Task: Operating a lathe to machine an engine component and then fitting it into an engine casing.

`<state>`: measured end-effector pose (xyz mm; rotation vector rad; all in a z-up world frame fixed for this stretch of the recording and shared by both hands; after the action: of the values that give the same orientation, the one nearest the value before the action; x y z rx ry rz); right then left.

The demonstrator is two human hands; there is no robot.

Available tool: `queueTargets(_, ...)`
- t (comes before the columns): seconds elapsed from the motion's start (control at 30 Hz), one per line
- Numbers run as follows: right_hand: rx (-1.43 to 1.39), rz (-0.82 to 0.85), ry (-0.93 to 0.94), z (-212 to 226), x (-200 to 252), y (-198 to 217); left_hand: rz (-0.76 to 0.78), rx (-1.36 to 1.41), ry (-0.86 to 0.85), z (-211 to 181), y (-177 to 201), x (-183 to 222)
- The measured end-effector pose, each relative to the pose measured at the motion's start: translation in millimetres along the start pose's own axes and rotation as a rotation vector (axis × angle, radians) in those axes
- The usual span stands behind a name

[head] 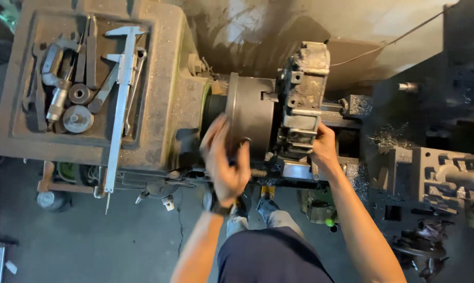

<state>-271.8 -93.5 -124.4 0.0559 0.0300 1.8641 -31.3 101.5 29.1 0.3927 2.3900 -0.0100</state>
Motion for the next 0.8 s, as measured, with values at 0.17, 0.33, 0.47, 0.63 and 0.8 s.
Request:
queueTargets(0.17,0.058,-0.036,-0.038,-31,-8,20,0.748,0.161,0.193,25,-155,-77)
queueTargets(0.33,-0.001,-0.034,-0.218,-28,-14,22,0.965,0.172,0.227,74,-218,-59)
queueTargets(0.47,-0.036,-0.018,-0.29,-7,-9,9,0.789,0.228,0.004,84,-237,-52)
queueTargets(0.63,-0.191,-0.062,-0.42,-54,-17,35,0.806,0.201,0.079,93,-253,-39)
queueTargets(0.8,-0.367,-0.132,-0.369,-72,-17,47,0.754,0.163,0.083,98,-268,-29)
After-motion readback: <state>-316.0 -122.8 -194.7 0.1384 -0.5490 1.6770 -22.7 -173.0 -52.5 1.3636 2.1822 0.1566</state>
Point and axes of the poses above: each hand's wrist, its own x-axis away from the middle knuckle, its own y-axis out of the back of the hand, z = x × y, the point moved 5 cm from there along -x, towards the middle knuckle, and after that the axes turned 14 degrees about -z, right-handed, at the moved point
